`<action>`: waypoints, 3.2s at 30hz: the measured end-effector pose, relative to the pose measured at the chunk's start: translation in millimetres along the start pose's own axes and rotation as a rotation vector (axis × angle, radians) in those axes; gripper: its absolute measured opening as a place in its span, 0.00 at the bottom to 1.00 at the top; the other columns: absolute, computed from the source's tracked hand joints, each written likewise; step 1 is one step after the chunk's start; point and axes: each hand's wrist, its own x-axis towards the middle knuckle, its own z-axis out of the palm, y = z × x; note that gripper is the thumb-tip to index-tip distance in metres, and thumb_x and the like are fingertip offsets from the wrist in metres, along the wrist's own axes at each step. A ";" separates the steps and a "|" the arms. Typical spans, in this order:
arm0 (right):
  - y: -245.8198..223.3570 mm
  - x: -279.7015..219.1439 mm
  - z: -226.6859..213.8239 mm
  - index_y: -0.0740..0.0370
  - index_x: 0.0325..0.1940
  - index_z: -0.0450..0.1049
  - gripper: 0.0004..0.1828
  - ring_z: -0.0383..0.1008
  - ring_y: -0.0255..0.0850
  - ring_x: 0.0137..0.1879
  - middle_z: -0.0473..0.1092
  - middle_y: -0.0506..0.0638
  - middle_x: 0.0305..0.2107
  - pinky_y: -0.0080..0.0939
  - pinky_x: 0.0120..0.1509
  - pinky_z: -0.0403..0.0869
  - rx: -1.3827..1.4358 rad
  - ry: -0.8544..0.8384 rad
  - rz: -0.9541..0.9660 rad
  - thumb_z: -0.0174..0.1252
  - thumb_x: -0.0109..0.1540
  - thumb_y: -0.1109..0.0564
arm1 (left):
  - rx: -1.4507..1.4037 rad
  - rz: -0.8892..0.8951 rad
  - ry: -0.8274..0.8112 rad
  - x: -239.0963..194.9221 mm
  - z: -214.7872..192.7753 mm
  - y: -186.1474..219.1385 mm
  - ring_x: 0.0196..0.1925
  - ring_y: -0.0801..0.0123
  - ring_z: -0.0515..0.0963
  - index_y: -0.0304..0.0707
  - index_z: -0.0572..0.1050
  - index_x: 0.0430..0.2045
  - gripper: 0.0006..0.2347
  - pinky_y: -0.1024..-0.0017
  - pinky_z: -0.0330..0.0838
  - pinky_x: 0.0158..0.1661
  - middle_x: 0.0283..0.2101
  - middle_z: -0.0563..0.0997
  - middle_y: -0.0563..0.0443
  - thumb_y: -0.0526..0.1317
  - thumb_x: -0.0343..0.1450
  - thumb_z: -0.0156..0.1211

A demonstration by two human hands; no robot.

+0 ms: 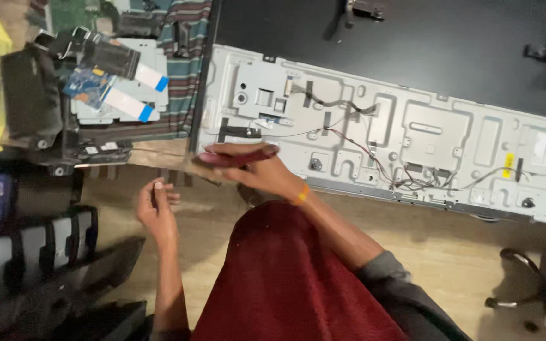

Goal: The person cleans the back of a disassembled TV chassis with a brush, then handles a small circuit board and ribbon cables. They connect the ribbon cable to the board, wipe the board with a cloth, and reposition components on the chassis.

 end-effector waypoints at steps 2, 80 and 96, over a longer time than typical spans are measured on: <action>-6.8 -29.0 -23.8 0.59 0.64 0.73 0.29 0.82 0.41 0.50 0.79 0.54 0.49 0.40 0.57 0.81 -0.003 -0.083 0.183 0.64 0.63 0.44 | 0.034 -0.013 -0.082 4.3 11.1 12.6 0.34 0.73 0.80 0.32 0.76 0.48 0.11 0.74 0.75 0.34 0.40 0.82 0.48 0.41 0.80 0.53; 95.8 -99.4 -225.4 0.68 0.56 0.76 0.08 0.77 0.37 0.50 0.75 0.53 0.48 0.35 0.49 0.79 0.019 0.851 0.046 0.58 0.75 0.61 | 1.004 0.609 0.248 237.9 37.1 87.5 0.55 0.42 0.71 0.20 0.71 0.51 0.30 0.50 0.66 0.51 0.49 0.75 0.32 0.46 0.62 0.75; 12.0 -26.4 -56.2 0.62 0.51 0.80 0.11 0.76 0.37 0.38 0.79 0.50 0.40 0.35 0.34 0.73 -0.378 0.495 0.252 0.60 0.67 0.56 | 0.936 0.377 0.083 274.0 27.6 117.6 0.45 0.35 0.79 0.31 0.78 0.38 0.15 0.45 0.73 0.42 0.48 0.75 0.31 0.39 0.64 0.75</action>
